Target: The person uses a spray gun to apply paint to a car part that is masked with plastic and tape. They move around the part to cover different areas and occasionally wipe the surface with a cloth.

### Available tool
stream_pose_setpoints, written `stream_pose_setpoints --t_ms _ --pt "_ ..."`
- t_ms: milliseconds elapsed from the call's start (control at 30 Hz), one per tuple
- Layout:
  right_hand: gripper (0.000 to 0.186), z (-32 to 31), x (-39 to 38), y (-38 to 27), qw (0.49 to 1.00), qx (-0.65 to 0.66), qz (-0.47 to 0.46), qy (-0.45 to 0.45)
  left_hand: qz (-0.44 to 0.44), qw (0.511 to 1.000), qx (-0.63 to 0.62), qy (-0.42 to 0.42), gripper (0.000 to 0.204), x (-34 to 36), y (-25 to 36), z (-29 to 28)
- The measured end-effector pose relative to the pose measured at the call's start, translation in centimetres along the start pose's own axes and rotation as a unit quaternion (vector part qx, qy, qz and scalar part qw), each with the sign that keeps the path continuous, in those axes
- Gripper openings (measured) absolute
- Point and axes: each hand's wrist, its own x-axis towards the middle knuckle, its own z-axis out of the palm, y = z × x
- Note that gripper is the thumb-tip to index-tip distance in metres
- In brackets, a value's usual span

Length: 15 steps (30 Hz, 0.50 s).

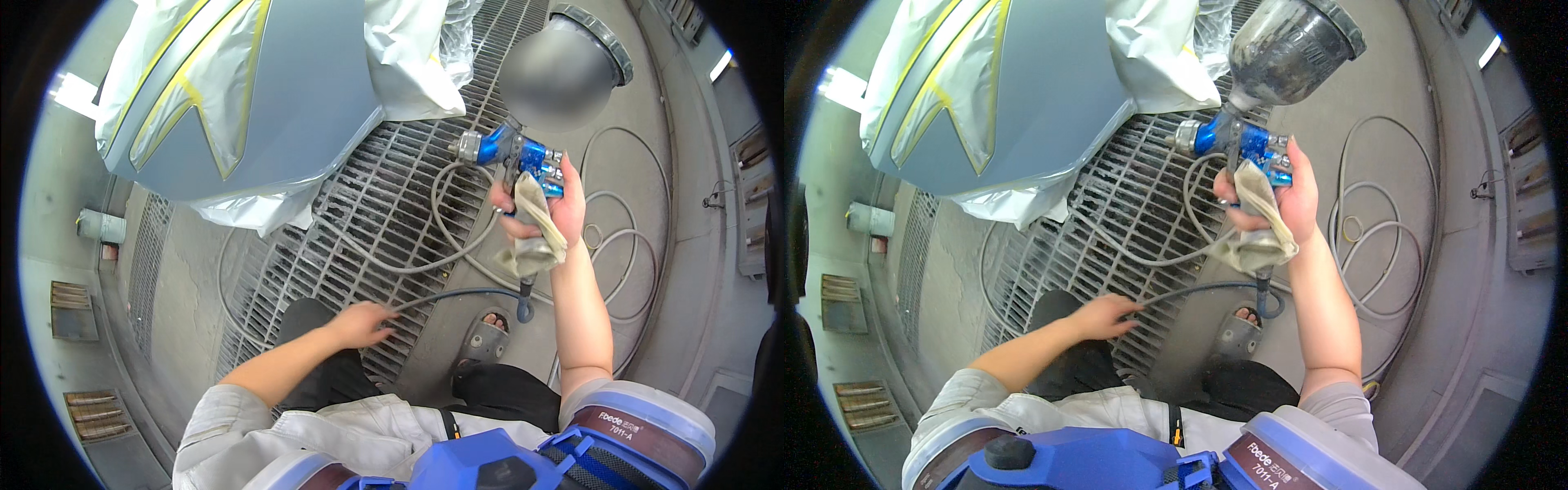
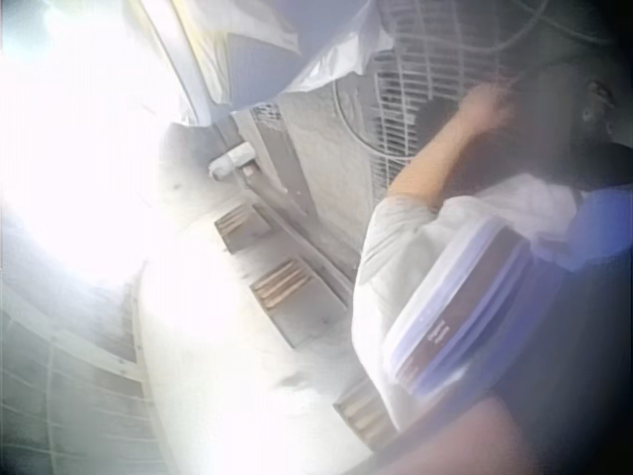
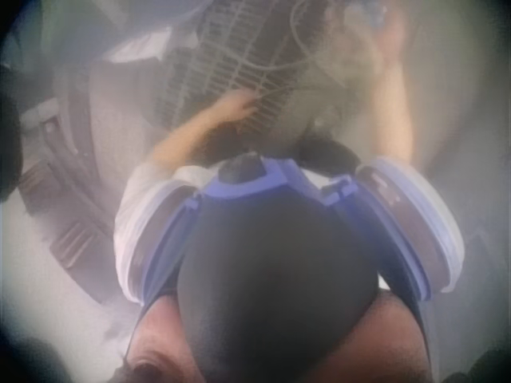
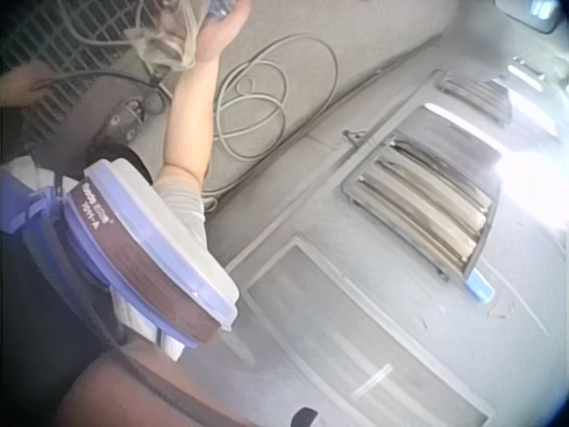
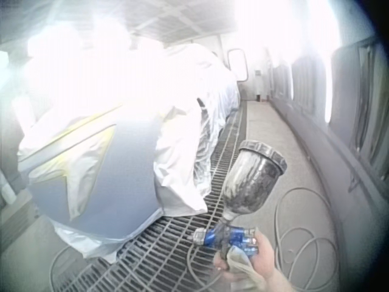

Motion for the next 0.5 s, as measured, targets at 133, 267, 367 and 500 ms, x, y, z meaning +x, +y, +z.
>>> stream_pose_setpoints --t_ms 133,267,367,500 --pt "0.072 -1.4 1.2 0.1 0.982 -0.138 -0.093 0.084 -0.07 0.989 0.122 -0.048 0.036 -8.9 -4.3 -3.2" --pt "0.071 -0.4 1.3 3.7 0.914 -0.205 -0.188 0.294 -0.002 0.997 0.05 0.06 0.03 -12.3 -6.1 -3.1" --pt "0.074 2.2 -0.1 6.3 0.946 -0.194 -0.111 0.236 -0.002 0.994 0.069 0.087 0.027 -12.2 -6.8 -2.4" --pt "0.087 5.0 -1.2 7.9 0.996 -0.076 0.043 0.02 -0.036 0.993 0.075 0.09 0.025 -11.7 -7.3 -1.9"
